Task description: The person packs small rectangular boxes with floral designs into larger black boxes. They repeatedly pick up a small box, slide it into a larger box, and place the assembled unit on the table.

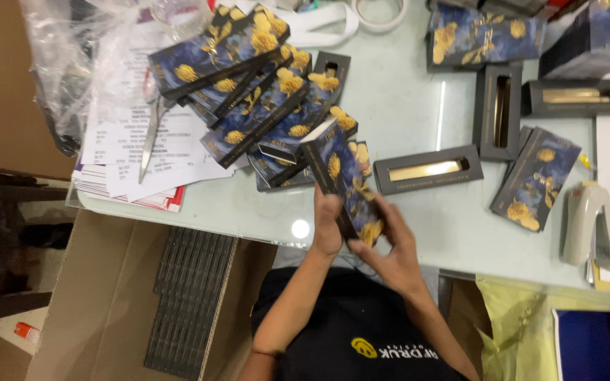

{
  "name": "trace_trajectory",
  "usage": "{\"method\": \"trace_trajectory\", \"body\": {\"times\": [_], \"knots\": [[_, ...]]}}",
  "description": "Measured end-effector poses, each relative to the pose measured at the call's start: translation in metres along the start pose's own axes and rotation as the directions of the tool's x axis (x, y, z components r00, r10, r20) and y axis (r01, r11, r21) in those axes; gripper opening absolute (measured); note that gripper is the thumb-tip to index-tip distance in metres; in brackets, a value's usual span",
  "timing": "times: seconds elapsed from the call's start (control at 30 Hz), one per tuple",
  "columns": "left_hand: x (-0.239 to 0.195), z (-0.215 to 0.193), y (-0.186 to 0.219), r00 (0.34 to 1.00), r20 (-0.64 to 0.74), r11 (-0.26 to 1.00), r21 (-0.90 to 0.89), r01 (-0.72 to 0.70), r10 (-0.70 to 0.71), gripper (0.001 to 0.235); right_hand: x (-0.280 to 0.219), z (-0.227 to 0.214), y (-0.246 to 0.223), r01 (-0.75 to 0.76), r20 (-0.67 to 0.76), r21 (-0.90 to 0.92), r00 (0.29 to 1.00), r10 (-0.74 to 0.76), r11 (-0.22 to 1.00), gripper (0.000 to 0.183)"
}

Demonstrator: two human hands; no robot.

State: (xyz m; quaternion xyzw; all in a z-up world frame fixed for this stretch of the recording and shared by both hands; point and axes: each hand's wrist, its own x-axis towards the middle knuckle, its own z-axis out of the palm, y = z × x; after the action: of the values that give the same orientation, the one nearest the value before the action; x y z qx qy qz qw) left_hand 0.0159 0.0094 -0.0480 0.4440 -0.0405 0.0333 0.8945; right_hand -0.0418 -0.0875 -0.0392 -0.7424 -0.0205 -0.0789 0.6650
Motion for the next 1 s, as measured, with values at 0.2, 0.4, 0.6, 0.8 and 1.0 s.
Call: {"method": "trace_trajectory", "body": {"times": [0.2,0.4,0.6,0.8,1.0], "knots": [[0.007,-0.009,0.015,0.976,-0.192,0.948,0.277,0.156,-0.105,0.082,0.005,-0.014,0.002,0.137,0.017,-0.295,0.990,-0.138,0.946,0.078],[0.010,-0.045,0.006,0.992,-0.028,0.932,0.342,0.122,-0.119,0.074,0.049,-0.077,0.013,0.354,0.054,-0.389,0.930,-0.363,0.850,0.053],[0.003,-0.061,0.006,0.982,0.029,0.947,0.269,0.173,-0.188,0.065,0.077,-0.109,0.021,0.062,0.116,-0.750,0.992,0.039,0.659,0.081],[0.003,-0.057,0.017,0.970,0.085,0.952,0.228,0.205,-0.229,0.039,0.074,-0.125,0.054,0.037,0.152,-0.793,0.979,0.138,0.608,0.092],[0.003,-0.062,0.014,0.971,0.068,0.956,0.206,0.211,-0.229,0.027,0.069,-0.124,0.044,-0.087,-0.065,-0.657,0.996,0.059,0.749,0.088]]}}
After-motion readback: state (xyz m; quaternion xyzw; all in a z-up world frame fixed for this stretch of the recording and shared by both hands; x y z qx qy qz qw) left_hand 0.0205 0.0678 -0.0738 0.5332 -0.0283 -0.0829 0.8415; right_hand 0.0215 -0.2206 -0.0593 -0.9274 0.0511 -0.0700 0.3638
